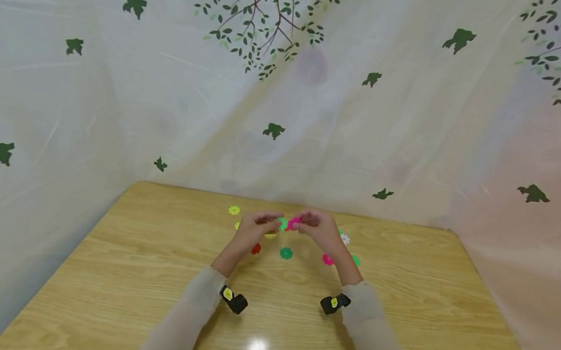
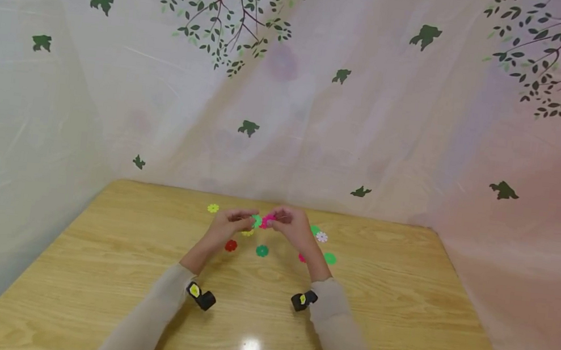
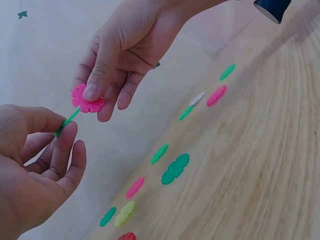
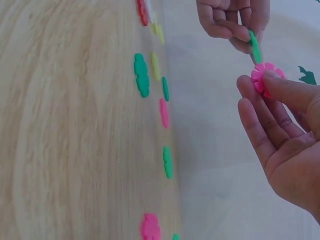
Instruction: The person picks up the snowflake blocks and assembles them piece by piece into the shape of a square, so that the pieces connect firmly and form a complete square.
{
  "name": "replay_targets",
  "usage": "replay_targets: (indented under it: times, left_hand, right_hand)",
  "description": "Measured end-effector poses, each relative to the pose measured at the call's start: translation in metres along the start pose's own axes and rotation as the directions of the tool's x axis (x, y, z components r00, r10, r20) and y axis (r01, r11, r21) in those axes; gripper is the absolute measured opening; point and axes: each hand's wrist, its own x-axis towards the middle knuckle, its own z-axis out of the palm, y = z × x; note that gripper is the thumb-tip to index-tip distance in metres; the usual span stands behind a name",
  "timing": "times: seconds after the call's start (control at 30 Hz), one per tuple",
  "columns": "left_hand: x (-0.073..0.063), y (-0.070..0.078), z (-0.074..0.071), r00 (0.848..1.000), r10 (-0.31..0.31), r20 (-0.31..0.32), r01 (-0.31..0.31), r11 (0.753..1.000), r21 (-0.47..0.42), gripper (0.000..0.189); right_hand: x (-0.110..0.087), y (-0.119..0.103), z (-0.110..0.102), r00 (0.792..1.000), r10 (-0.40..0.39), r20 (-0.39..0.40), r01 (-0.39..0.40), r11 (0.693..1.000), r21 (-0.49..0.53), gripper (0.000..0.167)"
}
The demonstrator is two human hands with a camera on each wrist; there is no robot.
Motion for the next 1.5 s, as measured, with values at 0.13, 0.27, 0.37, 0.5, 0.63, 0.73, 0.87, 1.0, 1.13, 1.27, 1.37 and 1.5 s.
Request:
replay_targets:
  times: [0.13,0.27,0.37,0.5,0.63,0.73,0.87,1.0,1.13,1.27,1.37,1.5]
  left_hand:
    - [0.002,0.0,0.002,1.0,-0.002,-0.022,0.002,1.0,-0.01,0.03]
    - [0.005,-0.001,0.004,1.0,-0.002,-0.031,0.001,0.999,-0.032,0.03]
    - [0.005,-0.002,0.006,0.999,-0.003,-0.041,0.001,0.999,-0.047,0.029]
    - [0.006,-0.005,0.008,0.999,-0.01,-0.053,0.007,0.998,-0.057,0.029]
    - [0.007,-0.009,0.009,0.998,-0.02,-0.062,0.016,0.998,-0.056,0.03]
    - [0.007,-0.01,0.008,0.998,-0.017,-0.067,0.013,0.998,-0.053,0.029]
    - [0.007,-0.009,0.009,0.998,-0.013,-0.064,0.01,0.998,-0.059,0.029]
    - [0.007,-0.01,0.009,0.998,-0.018,-0.058,0.015,0.998,-0.056,0.029]
    - [0.005,-0.01,0.008,0.998,-0.021,-0.065,0.018,0.998,-0.055,0.029]
    - [0.004,-0.009,0.009,0.997,-0.019,-0.076,0.014,0.997,-0.074,0.028]
    - [0.004,-0.008,0.011,0.997,-0.011,-0.081,0.003,0.996,-0.088,0.028]
    - [0.003,-0.006,0.014,0.995,-0.007,-0.097,-0.003,0.996,-0.095,0.027]
  right_hand:
    - [0.002,-0.001,0.001,1.0,-0.009,-0.016,0.01,1.0,0.027,0.017]
    - [0.001,-0.008,0.001,1.0,-0.02,-0.019,0.021,0.999,0.038,0.017]
    - [-0.002,-0.018,0.003,0.999,-0.028,-0.034,0.03,0.999,0.044,0.015]
    - [-0.006,-0.022,0.005,0.996,-0.06,-0.073,0.064,0.996,0.054,0.012]
    - [-0.002,-0.006,0.009,0.991,-0.073,-0.109,0.082,0.994,0.077,0.009]
    - [0.002,0.008,0.011,0.99,-0.062,-0.128,0.074,0.993,0.095,0.009]
    - [0.003,0.013,0.012,0.987,-0.053,-0.151,0.072,0.99,0.12,0.011]
    - [0.001,0.015,0.016,0.981,-0.046,-0.187,0.066,0.993,0.103,0.008]
    - [0.0,0.013,0.02,0.977,-0.049,-0.209,0.066,0.995,0.076,0.008]
    - [0.0,0.011,0.023,0.975,-0.043,-0.22,0.059,0.996,0.068,0.011]
    - [-0.001,0.008,0.023,0.974,-0.04,-0.223,0.054,0.997,0.054,0.013]
    - [-0.001,0.006,0.024,0.968,-0.044,-0.249,0.059,0.997,0.053,0.01]
